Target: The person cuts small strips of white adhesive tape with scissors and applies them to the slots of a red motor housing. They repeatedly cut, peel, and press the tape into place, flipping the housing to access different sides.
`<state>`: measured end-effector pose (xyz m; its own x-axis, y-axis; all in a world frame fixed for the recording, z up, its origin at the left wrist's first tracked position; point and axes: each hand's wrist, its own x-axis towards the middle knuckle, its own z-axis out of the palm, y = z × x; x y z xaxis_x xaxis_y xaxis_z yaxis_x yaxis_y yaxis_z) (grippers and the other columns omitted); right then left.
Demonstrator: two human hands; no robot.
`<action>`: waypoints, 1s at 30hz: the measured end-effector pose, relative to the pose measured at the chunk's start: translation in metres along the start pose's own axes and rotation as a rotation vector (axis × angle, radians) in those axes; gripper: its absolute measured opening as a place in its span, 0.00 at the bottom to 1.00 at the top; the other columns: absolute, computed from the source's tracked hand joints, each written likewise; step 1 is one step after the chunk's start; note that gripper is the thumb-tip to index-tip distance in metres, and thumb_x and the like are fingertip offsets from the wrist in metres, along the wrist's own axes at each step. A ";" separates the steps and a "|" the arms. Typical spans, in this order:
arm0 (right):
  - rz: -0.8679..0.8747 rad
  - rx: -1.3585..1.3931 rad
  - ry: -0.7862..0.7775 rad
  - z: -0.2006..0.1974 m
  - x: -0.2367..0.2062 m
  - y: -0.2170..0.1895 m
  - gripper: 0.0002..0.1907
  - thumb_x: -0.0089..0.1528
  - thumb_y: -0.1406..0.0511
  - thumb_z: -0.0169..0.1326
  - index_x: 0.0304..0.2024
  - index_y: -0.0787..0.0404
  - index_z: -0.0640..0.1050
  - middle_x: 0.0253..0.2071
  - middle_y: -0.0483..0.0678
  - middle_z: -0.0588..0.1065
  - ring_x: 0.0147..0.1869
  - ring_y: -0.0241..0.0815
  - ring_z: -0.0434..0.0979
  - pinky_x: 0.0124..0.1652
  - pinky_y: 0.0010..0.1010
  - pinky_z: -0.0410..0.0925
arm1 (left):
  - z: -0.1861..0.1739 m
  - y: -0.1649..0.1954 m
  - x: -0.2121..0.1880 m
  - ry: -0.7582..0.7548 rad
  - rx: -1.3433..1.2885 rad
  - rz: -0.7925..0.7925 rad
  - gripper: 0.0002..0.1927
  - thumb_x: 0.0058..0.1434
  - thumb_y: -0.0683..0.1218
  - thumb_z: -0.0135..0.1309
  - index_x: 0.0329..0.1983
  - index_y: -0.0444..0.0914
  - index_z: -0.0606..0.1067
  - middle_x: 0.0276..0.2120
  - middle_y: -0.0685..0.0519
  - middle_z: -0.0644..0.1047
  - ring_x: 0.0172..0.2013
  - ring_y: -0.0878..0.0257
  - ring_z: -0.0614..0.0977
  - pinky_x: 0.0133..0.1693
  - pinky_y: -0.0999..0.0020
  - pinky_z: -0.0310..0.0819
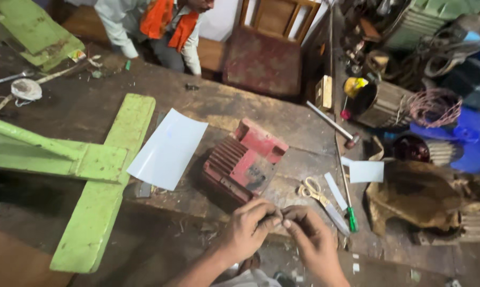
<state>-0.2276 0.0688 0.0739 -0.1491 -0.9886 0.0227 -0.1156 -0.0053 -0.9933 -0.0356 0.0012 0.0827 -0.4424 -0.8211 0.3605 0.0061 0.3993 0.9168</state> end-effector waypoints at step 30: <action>0.085 -0.178 0.249 0.014 -0.029 -0.015 0.08 0.61 0.69 0.61 0.42 0.64 0.82 0.30 0.42 0.79 0.33 0.28 0.73 0.32 0.22 0.67 | 0.007 -0.004 -0.013 0.039 0.016 0.002 0.06 0.63 0.40 0.58 0.42 0.35 0.78 0.38 0.46 0.80 0.41 0.50 0.84 0.43 0.60 0.77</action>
<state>-0.2076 0.0951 0.0862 -0.3989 -0.9169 -0.0102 -0.2596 0.1236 -0.9578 -0.0357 0.0128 0.0728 -0.4067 -0.8357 0.3692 -0.0080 0.4073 0.9132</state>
